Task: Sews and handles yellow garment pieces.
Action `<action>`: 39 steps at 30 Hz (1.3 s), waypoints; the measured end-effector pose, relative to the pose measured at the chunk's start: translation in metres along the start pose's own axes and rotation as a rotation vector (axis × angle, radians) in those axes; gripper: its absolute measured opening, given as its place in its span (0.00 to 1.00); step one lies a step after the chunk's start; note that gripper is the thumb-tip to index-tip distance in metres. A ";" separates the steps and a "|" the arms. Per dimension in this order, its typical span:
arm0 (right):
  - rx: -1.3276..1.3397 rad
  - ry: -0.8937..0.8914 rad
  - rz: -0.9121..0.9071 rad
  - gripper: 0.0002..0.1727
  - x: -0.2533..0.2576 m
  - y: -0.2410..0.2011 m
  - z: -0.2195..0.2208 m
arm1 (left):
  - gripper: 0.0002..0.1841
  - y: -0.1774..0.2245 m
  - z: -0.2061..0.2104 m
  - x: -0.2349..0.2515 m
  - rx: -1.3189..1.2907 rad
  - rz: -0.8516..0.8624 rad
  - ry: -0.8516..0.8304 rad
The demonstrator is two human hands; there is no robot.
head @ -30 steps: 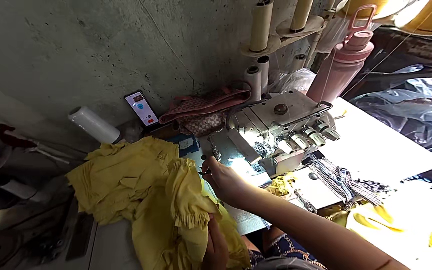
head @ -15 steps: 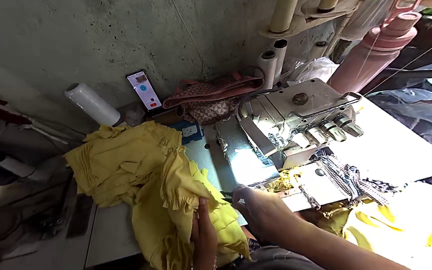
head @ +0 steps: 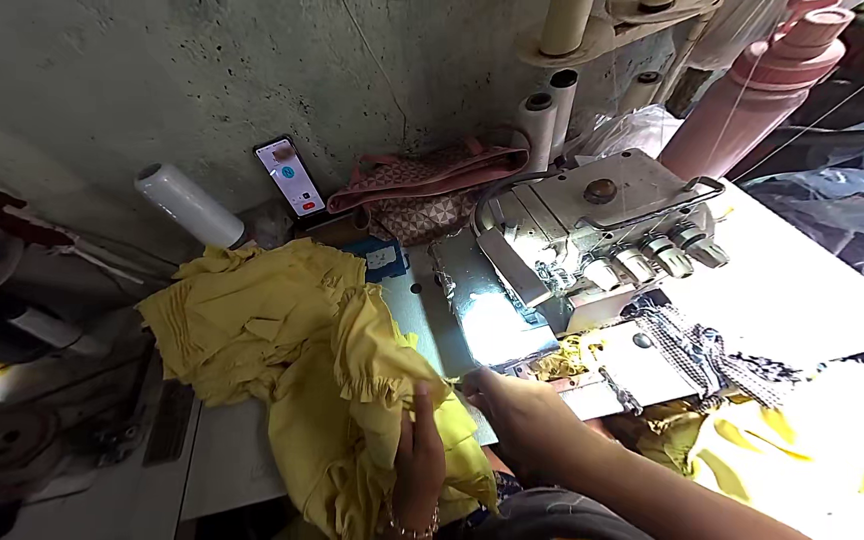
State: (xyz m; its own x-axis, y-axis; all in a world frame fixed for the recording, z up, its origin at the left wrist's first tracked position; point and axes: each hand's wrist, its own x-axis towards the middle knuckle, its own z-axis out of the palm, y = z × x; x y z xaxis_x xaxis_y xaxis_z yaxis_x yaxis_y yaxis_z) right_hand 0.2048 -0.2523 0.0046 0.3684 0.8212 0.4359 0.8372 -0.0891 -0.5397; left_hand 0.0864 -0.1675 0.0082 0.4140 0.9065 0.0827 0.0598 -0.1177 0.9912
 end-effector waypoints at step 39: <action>0.166 0.562 -0.415 0.10 -0.017 -0.015 -0.062 | 0.11 0.273 -0.012 0.127 0.554 0.497 -0.430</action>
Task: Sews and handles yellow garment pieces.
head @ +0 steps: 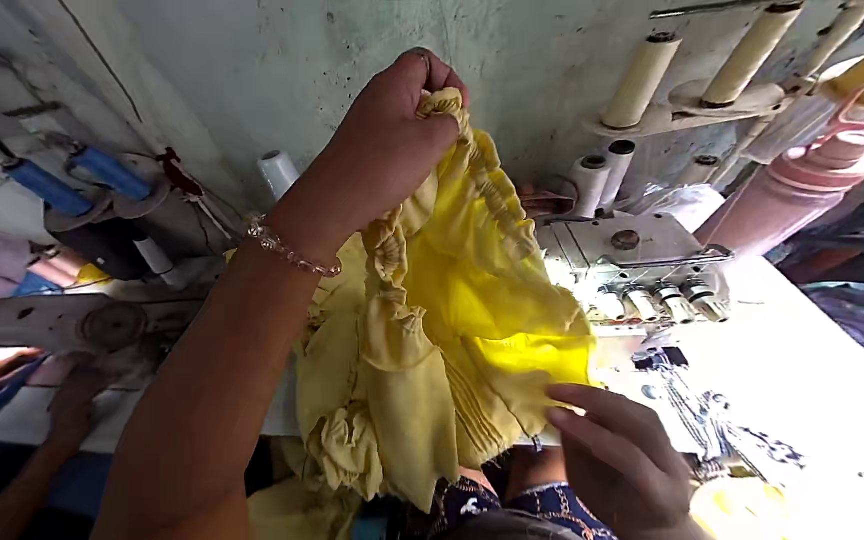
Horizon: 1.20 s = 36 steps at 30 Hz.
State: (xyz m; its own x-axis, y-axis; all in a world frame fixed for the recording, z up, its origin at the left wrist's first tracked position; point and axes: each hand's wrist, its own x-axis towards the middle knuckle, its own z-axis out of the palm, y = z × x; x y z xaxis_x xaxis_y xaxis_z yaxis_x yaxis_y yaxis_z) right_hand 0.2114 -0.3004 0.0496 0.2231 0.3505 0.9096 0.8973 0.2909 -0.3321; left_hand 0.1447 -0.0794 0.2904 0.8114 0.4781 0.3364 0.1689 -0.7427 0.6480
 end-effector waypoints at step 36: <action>0.524 -0.267 0.921 0.10 -0.026 0.037 0.018 | 0.18 -0.153 0.150 -0.047 0.101 0.039 -0.557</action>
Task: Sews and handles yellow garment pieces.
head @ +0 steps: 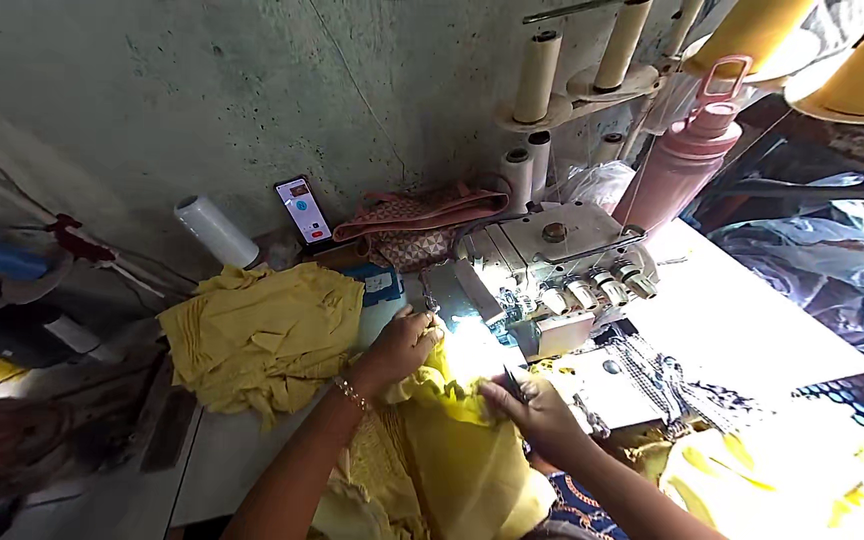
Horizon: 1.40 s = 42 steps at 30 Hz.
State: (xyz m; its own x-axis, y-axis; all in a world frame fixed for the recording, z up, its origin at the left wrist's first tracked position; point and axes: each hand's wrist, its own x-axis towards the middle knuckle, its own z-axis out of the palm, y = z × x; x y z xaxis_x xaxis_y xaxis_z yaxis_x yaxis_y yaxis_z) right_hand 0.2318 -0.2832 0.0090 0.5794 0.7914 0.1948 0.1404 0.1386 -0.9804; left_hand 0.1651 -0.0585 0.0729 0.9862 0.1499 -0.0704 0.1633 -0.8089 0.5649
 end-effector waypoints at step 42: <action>-0.242 0.180 -0.336 0.16 0.015 -0.001 0.022 | 0.14 0.051 -0.029 -0.056 -0.040 0.084 0.515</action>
State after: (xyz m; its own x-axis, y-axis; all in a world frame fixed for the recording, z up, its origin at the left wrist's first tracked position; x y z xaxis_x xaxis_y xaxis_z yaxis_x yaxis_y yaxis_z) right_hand 0.2222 -0.2585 0.0122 0.5971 0.6068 0.5247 0.5161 0.2101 -0.8304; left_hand 0.1170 -0.0917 0.1297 0.8529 0.3535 0.3842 0.0729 -0.8094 0.5828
